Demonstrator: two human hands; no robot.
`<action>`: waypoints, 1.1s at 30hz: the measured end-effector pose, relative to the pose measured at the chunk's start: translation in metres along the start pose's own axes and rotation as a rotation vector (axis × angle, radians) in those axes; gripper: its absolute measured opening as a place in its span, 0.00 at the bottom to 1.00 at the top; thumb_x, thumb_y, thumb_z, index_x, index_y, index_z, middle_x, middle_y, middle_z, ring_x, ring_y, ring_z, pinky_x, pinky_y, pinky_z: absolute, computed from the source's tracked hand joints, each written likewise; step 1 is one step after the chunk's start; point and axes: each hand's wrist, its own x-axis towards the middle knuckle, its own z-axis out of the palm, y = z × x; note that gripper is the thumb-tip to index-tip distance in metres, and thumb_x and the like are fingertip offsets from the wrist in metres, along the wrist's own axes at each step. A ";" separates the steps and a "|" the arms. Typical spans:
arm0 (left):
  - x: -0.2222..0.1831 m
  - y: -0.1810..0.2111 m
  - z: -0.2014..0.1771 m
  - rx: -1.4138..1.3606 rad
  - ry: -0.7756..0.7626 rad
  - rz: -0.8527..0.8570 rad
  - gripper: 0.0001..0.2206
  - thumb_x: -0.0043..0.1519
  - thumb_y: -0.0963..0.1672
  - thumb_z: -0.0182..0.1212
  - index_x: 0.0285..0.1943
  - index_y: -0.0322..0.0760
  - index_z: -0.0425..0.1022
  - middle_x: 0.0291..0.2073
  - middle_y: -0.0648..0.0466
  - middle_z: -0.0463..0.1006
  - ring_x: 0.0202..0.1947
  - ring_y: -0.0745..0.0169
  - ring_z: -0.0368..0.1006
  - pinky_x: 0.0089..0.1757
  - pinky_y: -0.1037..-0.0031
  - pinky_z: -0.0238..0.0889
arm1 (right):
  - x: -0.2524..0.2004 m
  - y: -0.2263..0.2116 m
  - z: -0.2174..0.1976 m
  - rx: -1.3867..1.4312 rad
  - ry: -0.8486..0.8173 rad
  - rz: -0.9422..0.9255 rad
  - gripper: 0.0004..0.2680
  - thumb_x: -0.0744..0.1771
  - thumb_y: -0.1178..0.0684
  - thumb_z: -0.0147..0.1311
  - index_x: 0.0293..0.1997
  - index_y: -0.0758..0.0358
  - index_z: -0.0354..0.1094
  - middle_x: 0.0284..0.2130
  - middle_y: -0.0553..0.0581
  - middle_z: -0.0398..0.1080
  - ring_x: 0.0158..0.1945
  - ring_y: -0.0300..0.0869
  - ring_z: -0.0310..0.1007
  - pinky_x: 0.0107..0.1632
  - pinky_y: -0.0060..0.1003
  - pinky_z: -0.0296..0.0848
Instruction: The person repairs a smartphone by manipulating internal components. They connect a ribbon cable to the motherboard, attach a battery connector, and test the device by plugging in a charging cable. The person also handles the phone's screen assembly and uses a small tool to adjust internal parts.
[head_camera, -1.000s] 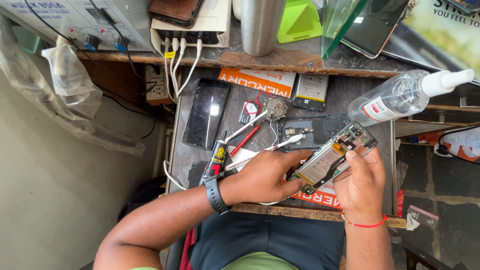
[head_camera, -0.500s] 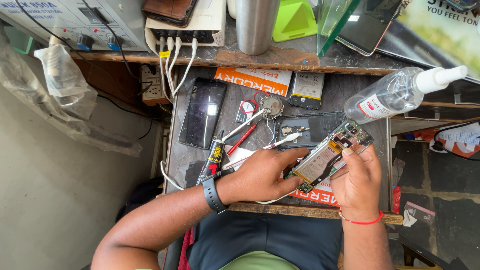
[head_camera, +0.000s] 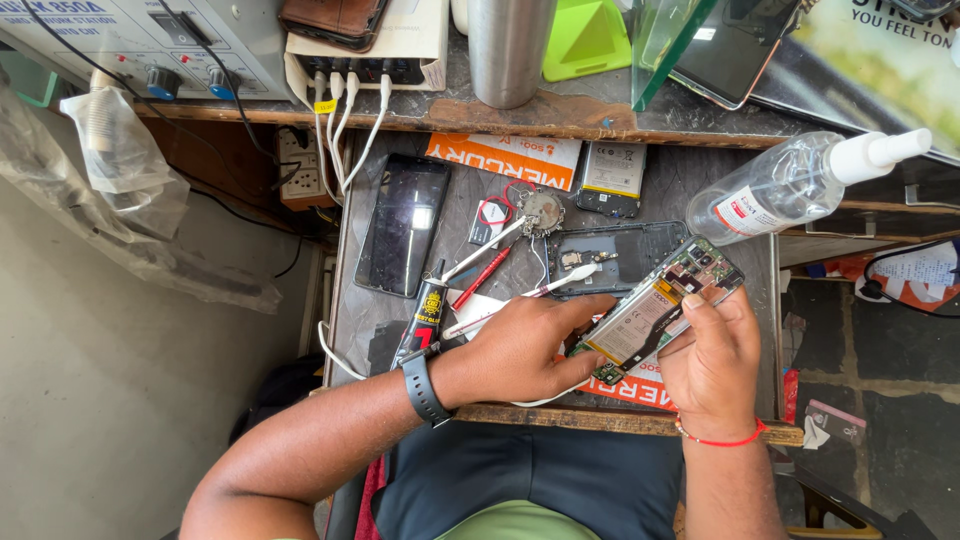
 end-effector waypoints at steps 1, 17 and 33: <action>0.000 0.000 0.000 -0.003 0.000 -0.002 0.25 0.58 0.46 0.63 0.64 0.29 0.70 0.33 0.40 0.81 0.33 0.41 0.80 0.37 0.58 0.71 | 0.000 0.000 0.000 0.001 -0.003 0.000 0.12 0.71 0.63 0.44 0.62 0.68 0.61 0.54 0.59 0.70 0.57 0.44 0.72 0.63 0.45 0.70; 0.003 0.006 0.000 -0.021 -0.090 -0.127 0.26 0.57 0.44 0.66 0.63 0.32 0.64 0.23 0.42 0.78 0.27 0.41 0.78 0.31 0.57 0.68 | -0.001 0.004 -0.001 0.045 -0.002 -0.014 0.11 0.70 0.64 0.46 0.61 0.68 0.61 0.52 0.58 0.71 0.56 0.43 0.72 0.63 0.43 0.70; 0.001 0.000 0.019 -0.158 -0.008 -0.099 0.31 0.55 0.43 0.69 0.64 0.29 0.55 0.35 0.36 0.79 0.34 0.36 0.80 0.34 0.57 0.72 | -0.004 0.009 0.003 0.033 -0.042 -0.025 0.12 0.71 0.63 0.45 0.63 0.68 0.60 0.54 0.58 0.69 0.58 0.43 0.70 0.64 0.44 0.69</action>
